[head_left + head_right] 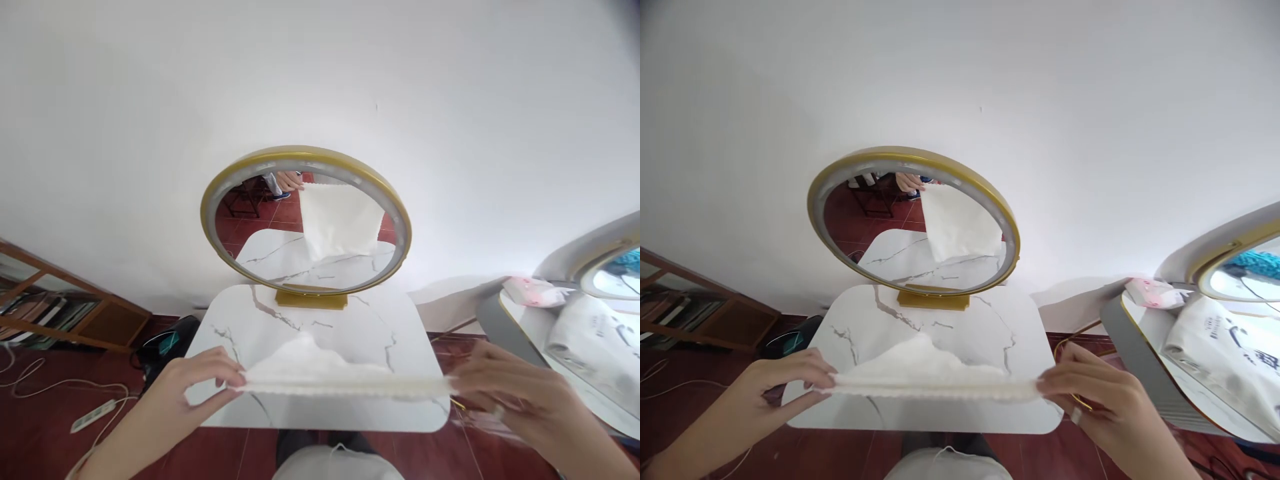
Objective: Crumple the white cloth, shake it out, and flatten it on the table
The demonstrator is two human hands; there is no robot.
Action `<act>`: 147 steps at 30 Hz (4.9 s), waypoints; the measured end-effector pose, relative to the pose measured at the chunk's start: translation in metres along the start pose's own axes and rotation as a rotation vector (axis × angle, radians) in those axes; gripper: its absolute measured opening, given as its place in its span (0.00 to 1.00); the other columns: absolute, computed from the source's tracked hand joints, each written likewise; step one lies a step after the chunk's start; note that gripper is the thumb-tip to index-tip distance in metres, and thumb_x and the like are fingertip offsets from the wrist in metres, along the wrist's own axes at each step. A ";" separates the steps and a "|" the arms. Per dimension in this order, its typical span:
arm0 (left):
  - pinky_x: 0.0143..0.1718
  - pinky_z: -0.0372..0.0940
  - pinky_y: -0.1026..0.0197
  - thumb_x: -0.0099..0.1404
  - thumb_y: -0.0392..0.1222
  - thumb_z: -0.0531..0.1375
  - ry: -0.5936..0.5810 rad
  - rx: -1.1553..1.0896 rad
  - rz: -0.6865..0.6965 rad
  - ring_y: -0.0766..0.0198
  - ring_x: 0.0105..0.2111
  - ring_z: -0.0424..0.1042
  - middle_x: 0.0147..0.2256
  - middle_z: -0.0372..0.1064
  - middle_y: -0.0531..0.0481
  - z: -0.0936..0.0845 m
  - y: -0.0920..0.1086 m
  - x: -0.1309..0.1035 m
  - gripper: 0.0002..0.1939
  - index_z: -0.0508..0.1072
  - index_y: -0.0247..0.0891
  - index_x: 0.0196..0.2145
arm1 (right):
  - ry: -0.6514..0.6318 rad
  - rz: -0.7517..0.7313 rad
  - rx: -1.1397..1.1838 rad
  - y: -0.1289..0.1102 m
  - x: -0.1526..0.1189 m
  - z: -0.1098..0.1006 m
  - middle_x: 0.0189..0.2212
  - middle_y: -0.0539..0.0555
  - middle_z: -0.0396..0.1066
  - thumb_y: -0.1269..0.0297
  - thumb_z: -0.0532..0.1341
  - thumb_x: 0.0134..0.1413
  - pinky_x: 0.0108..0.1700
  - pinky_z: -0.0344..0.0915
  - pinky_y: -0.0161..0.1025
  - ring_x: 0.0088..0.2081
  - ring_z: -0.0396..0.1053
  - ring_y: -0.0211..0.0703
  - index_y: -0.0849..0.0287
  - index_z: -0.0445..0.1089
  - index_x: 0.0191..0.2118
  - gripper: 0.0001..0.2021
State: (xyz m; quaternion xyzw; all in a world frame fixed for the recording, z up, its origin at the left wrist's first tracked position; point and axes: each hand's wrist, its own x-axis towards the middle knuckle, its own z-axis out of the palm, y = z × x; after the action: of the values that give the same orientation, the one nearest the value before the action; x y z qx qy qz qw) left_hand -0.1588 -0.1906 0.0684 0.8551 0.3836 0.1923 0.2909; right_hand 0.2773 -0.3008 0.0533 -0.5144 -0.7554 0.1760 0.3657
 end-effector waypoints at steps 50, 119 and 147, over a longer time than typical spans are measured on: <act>0.50 0.61 0.49 0.69 0.51 0.47 -0.089 0.498 -0.139 0.46 0.45 0.71 0.42 0.74 0.36 0.340 -0.107 0.299 0.23 0.71 0.29 0.45 | -0.132 0.478 -0.612 0.314 0.072 0.189 0.66 0.59 0.47 0.50 0.46 0.65 0.64 0.32 0.63 0.67 0.41 0.56 0.52 0.53 0.65 0.26; 0.52 0.64 0.51 0.68 0.33 0.46 0.371 -0.037 -0.359 0.56 0.48 0.70 0.46 0.72 0.42 0.309 -0.092 0.190 0.17 0.73 0.37 0.47 | 0.232 0.724 -0.739 0.178 -0.059 0.257 0.59 0.64 0.56 0.45 0.40 0.64 0.57 0.50 0.61 0.61 0.51 0.60 0.56 0.57 0.63 0.30; 0.66 0.43 0.45 0.70 0.45 0.46 0.379 0.386 -0.631 0.52 0.67 0.41 0.66 0.44 0.36 0.191 -0.281 0.095 0.30 0.51 0.26 0.65 | 0.216 0.047 -0.483 0.083 0.149 0.468 0.58 0.63 0.62 0.71 0.48 0.64 0.62 0.52 0.52 0.65 0.49 0.49 0.63 0.48 0.66 0.26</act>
State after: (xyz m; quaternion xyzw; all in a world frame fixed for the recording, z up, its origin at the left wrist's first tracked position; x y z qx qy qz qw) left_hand -0.1462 -0.0336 -0.2474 0.6839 0.7028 0.1722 0.0939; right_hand -0.0421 -0.0802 -0.2585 -0.6202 -0.7198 -0.0570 0.3066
